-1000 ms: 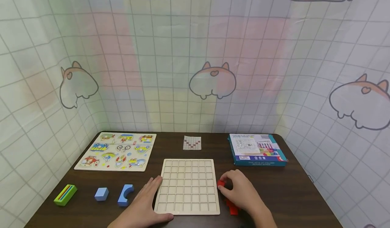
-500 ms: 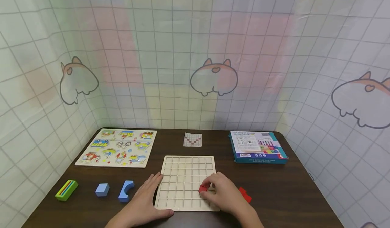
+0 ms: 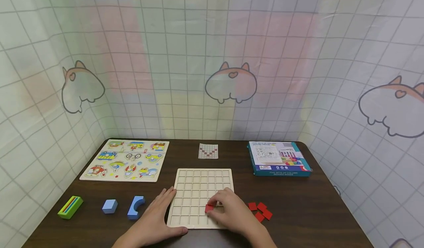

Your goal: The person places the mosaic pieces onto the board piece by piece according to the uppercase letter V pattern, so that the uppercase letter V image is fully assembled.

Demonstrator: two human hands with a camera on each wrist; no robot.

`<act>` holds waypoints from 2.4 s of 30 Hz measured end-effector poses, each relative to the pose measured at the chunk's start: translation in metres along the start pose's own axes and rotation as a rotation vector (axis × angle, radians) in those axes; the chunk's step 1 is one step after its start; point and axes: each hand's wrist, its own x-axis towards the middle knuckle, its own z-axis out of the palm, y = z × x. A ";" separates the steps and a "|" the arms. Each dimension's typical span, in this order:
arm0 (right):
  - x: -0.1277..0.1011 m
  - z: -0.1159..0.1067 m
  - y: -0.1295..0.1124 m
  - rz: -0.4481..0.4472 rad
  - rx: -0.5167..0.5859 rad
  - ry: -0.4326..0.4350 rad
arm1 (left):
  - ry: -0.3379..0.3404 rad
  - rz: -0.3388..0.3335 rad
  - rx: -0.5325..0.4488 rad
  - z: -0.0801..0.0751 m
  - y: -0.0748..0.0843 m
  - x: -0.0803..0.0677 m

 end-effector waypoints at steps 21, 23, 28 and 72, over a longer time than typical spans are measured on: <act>0.014 0.011 -0.009 0.003 -0.017 -0.053 | -0.038 -0.027 -0.007 -0.002 0.001 0.001; 0.014 0.012 -0.009 -0.006 -0.018 -0.043 | -0.044 -0.032 -0.009 -0.002 0.001 0.001; 0.014 0.015 -0.009 -0.009 -0.028 -0.036 | -0.050 -0.032 -0.009 -0.002 0.001 0.000; -0.042 -0.071 0.057 0.427 -0.252 0.152 | -0.079 -0.019 -0.018 -0.006 0.003 0.000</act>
